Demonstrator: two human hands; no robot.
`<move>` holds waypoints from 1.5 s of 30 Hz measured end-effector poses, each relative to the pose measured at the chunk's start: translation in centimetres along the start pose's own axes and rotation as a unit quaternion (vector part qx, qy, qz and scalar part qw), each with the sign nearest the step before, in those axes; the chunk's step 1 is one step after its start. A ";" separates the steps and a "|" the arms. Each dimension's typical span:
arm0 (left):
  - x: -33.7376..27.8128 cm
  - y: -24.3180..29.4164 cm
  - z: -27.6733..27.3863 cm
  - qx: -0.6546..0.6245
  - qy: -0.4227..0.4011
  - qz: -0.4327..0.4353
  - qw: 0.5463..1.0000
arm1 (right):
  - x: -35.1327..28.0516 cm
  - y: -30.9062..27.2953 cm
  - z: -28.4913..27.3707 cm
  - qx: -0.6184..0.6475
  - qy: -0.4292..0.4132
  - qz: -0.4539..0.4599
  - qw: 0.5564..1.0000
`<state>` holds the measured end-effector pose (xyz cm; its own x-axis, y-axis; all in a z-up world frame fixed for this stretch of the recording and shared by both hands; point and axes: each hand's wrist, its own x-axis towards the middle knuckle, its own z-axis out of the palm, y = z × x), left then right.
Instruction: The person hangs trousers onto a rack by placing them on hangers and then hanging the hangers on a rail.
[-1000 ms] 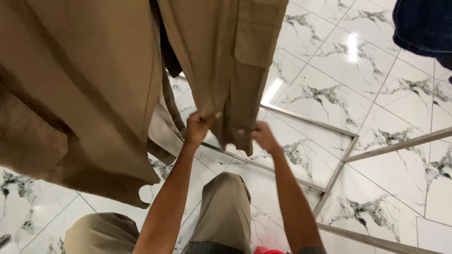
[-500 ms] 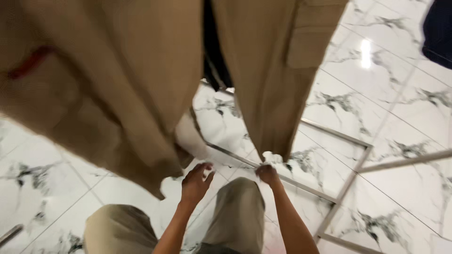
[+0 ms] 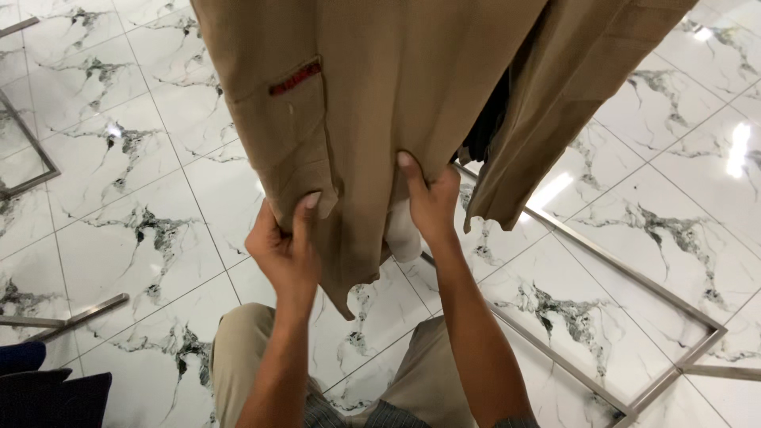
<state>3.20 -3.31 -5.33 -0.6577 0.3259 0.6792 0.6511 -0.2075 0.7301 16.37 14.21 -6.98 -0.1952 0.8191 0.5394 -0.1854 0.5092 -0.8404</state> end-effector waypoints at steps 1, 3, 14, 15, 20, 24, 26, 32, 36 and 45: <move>1.2 0.4 -1.0 0.000 0.003 0.000 1.000 | -0.2 -0.5 -0.8 0.000 -0.003 -0.002 1.000; 3.8 0.9 -3.1 -0.021 0.013 -0.043 0.999 | -0.5 -1.6 -2.1 -0.120 0.069 -0.046 0.989; -2.1 -3.7 1.2 -0.096 -0.119 -0.144 0.978 | -4.9 0.3 -4.7 -0.075 0.004 0.079 0.994; -2.0 -3.4 1.2 -0.087 -0.084 -0.149 0.981 | -4.4 0.5 -5.3 -0.092 0.030 0.015 0.995; -4.5 -6.8 3.0 -0.067 -0.132 -0.166 0.975 | -8.8 6.6 -6.0 -0.047 -0.028 0.127 0.990; -8.2 -11.8 3.3 -0.007 -0.146 -0.191 0.971 | -11.4 13.5 -6.9 -0.050 -0.012 0.200 0.978; -10.4 -14.4 3.7 -0.014 -0.153 -0.229 0.961 | -11.7 12.1 -7.2 -0.035 -0.036 0.217 0.975; -15.5 -18.8 3.1 0.022 -0.213 -0.285 0.934 | -14.7 14.2 -8.0 0.045 -0.037 0.341 0.938; -17.0 -20.0 2.3 0.056 -0.215 -0.318 0.922 | -14.8 14.4 -9.0 0.080 -0.003 0.323 0.943; -19.0 -20.9 0.6 0.111 -0.234 -0.343 0.903 | -21.4 23.8 -10.3 -0.153 -0.146 0.342 0.916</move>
<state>2.28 -4.57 -33.55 -0.7363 0.6728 -0.0718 0.2451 0.3641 0.8985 26.04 11.56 -39.09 -0.4232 0.8908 -0.1654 0.3463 -0.0097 -0.9381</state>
